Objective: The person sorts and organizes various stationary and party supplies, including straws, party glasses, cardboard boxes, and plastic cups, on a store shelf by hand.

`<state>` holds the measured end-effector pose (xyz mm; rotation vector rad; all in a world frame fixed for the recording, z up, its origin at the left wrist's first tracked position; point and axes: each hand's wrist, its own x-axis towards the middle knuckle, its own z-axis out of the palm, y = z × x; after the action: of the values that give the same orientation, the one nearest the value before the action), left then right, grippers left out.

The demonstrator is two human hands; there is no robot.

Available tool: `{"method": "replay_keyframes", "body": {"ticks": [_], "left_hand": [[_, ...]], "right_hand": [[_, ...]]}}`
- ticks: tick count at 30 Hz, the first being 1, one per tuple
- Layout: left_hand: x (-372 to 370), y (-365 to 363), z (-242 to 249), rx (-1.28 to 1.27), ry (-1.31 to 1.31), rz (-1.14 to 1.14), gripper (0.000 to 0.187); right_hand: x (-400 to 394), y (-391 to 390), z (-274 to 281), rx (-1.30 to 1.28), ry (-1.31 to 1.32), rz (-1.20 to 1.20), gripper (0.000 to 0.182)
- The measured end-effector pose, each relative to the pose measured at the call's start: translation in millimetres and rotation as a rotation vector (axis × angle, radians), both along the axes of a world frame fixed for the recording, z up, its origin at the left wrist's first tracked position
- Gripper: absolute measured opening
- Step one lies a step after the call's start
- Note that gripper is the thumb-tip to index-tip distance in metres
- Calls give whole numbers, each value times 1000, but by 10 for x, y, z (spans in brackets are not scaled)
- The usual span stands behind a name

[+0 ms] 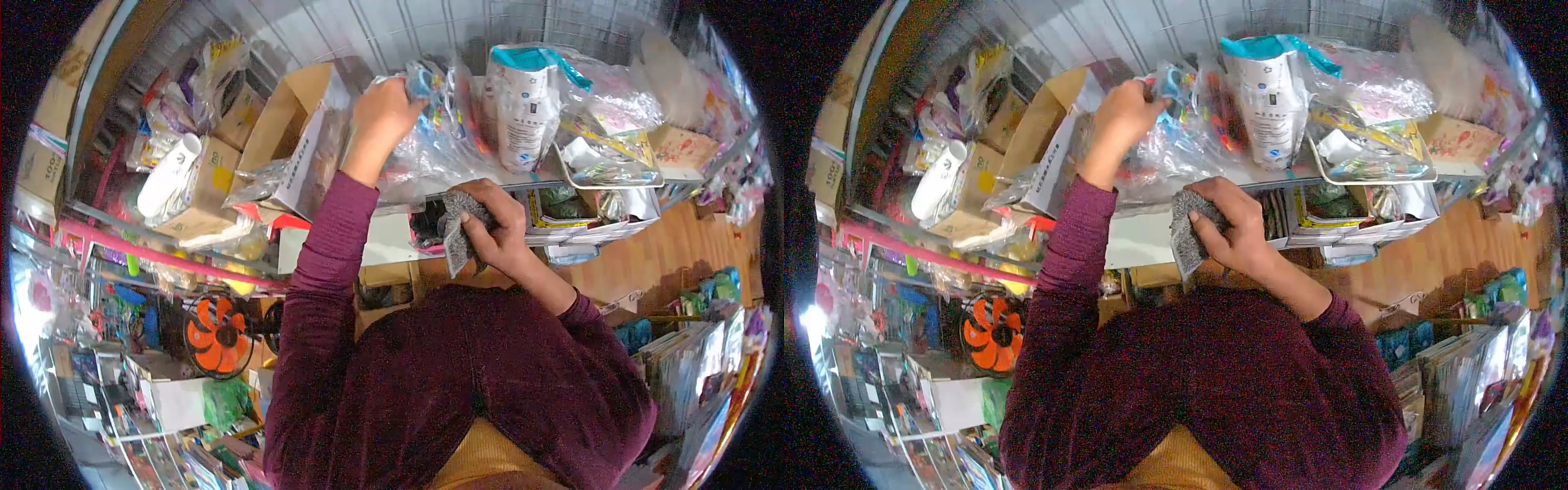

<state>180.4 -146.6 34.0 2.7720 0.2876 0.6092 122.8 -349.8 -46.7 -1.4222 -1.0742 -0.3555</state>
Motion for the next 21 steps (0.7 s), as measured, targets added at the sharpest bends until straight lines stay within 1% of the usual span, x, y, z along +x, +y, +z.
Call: {"method": "replay_keyframes", "body": {"ticks": [1, 2, 6, 8, 9, 10, 11, 12, 13, 14, 15, 17, 18, 19, 20, 21], "left_hand": [[49, -25, -1, 72, 71, 71, 38], [135, 17, -65, 27, 98, 47, 39], [225, 53, -199, 49, 141, 79, 35], [199, 222, -229, -119, -74, -93, 32], [155, 346, -202, -113, -75, -96, 32], [61, 476, -170, -240, -191, -161, 27], [-72, 456, -76, -368, -308, -225, 22], [-241, 412, -8, -539, -346, -151, 17], [-494, 263, 195, -713, -380, -71, 13], [-622, 208, 271, -887, -428, -145, 10], [-684, 247, 229, -886, -429, -136, 10], [-793, 340, 127, -894, -502, -283, 2], [-835, 282, 73, -976, -504, -293, 4], [-857, 258, -20, -964, -512, -276, 6], [-924, 73, 30, -1000, -527, -292, 5], [-978, -119, 78, -1037, -540, -309, 6]], "right_hand": [[4, -13, 3, -6, 7, -9, 21], [8, -21, 6, 0, 2, -19, 21], [5, -53, 5, -2, 0, -26, 22], [31, -77, 20, -2, -7, -35, 22], [43, -109, 29, -12, -13, -63, 24], [56, -138, 39, -24, -17, -91, 26], [77, -151, 55, -20, -19, -90, 26], [98, -157, 69, 21, -51, -166, 27], [106, -153, 79, 59, -78, -239, 29], [158, -125, 100, 102, -84, -223, 32], [197, -97, 179, 102, -81, -215, 32], [241, -40, 458, 254, -205, -241, 34], [275, 4, 595, 254, -201, -238, 34], [315, 59, 740, 308, -310, -256, 36], [350, 136, 854, 363, -418, -275, 37], [361, 243, 929, 328, -463, -308, 37]]}}
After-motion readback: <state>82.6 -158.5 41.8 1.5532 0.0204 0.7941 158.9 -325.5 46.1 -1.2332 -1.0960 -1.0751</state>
